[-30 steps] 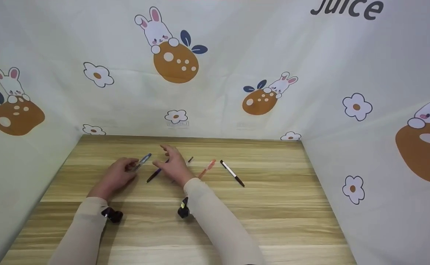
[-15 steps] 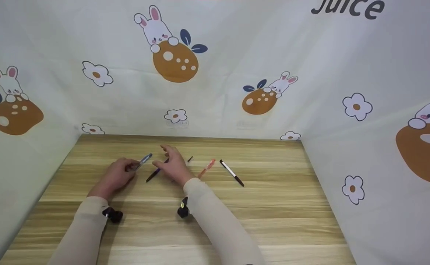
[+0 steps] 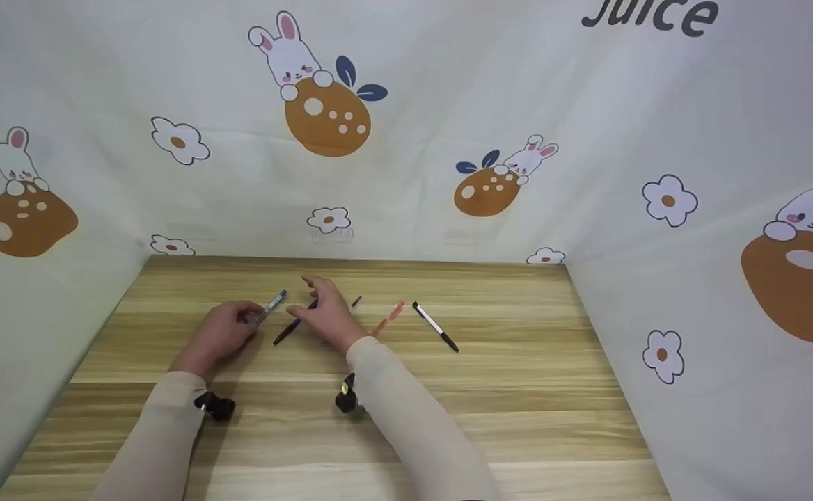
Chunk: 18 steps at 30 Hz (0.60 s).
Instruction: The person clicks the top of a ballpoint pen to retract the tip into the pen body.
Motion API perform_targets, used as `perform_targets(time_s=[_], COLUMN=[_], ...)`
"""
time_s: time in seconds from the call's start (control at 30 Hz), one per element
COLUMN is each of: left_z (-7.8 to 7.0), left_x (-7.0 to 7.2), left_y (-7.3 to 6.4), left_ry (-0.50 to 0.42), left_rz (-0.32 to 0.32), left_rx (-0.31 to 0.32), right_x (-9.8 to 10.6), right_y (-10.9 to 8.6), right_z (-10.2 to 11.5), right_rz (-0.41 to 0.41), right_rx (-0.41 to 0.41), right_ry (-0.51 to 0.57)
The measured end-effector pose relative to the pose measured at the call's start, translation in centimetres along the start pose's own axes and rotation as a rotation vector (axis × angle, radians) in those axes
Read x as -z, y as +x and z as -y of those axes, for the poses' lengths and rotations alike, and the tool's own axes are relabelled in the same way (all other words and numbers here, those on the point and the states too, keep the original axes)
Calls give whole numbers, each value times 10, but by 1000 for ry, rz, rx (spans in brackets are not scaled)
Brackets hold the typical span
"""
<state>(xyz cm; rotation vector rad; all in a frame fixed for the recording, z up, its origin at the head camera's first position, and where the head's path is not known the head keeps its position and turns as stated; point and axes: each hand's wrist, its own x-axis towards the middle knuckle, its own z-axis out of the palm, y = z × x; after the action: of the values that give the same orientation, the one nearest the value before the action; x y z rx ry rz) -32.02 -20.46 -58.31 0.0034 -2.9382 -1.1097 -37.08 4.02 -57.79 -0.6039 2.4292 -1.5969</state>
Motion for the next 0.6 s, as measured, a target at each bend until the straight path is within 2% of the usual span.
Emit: perform_targets(time_s=[0.23, 0.6], left_z=[-8, -28], left_x=[-5, -19], left_y=[-1, -2], left_ry=[-136, -344], left_rz=[-17, -16], left_rx=[14, -30], right_x=[4, 11], right_y=[1, -3], right_z=[2, 4], right_rz=[-15, -82], right_rx=[13, 20], right_ry=[34, 107])
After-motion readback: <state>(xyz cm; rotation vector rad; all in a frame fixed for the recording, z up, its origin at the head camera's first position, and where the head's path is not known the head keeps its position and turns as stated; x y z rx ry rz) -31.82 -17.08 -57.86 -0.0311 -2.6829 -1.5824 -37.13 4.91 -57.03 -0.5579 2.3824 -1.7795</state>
